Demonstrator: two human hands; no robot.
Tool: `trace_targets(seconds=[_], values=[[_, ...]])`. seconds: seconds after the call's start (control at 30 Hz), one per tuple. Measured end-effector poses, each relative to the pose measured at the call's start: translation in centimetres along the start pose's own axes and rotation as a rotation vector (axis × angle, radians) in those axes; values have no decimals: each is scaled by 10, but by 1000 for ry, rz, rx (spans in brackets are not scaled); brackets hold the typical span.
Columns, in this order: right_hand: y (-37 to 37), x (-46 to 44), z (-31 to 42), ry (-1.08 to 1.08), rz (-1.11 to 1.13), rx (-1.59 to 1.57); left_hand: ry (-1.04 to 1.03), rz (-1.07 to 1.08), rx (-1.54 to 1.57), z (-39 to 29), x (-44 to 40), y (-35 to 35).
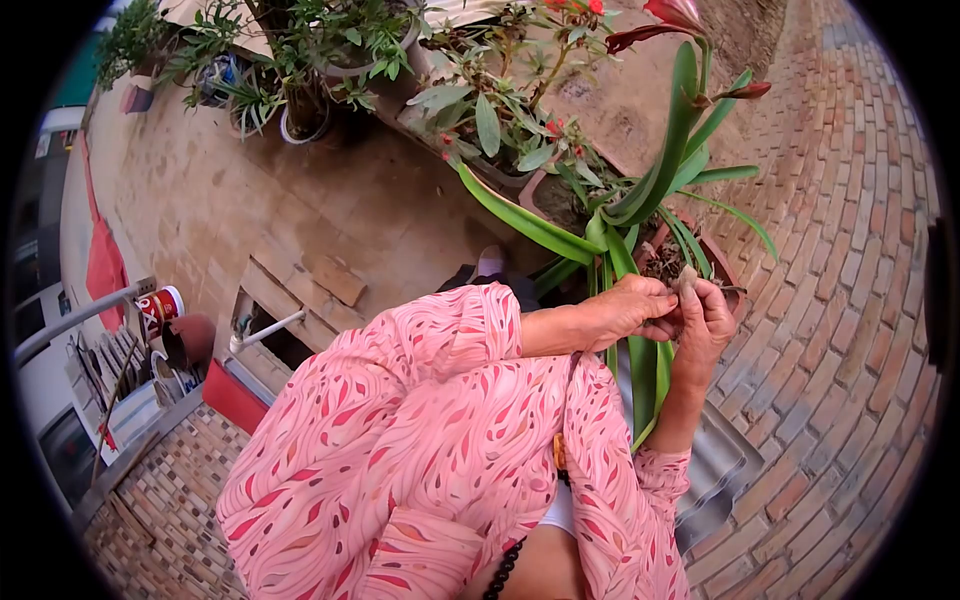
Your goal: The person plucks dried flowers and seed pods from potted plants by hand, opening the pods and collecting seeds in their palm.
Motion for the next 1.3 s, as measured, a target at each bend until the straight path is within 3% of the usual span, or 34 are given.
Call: trace_targets(seconds=[0.2,0.37,0.43,0.57,0.67,0.77,0.9,1.0,1.1,1.23,1.3], values=[[23,-4,-13,-60,-118,-16,69,-61,-36,5,6,10],[69,-16,-34,171,-86,518,72,-131,91,6,12,42],[82,-5,-14,192,-121,742,58,-228,215,4,16,67],[64,27,54,106,0,676,-40,-354,253,-8,32,95],[26,57,83,237,543,647,-118,-312,265,-18,40,92],[14,64,95,172,1063,624,-228,-340,301,-28,44,95],[-5,29,96,246,915,728,-316,-452,402,-44,45,123],[-47,5,65,281,778,507,-259,-512,595,-34,40,160],[-96,-3,22,0,594,162,-187,-520,654,-15,41,177],[-184,-14,32,-156,601,-213,-87,-532,518,-29,75,179],[-209,-53,19,-291,444,-371,-77,-513,470,-43,93,186]])
Point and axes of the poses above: each hand's wrist, its own x-axis away from the middle knuckle, its own y-axis out of the back of the hand, z = x × y, the point moved 5 cm from there along -x, towards the middle knuckle, and after that the axes turned 5 degrees about -z, right-handed, at the moved point
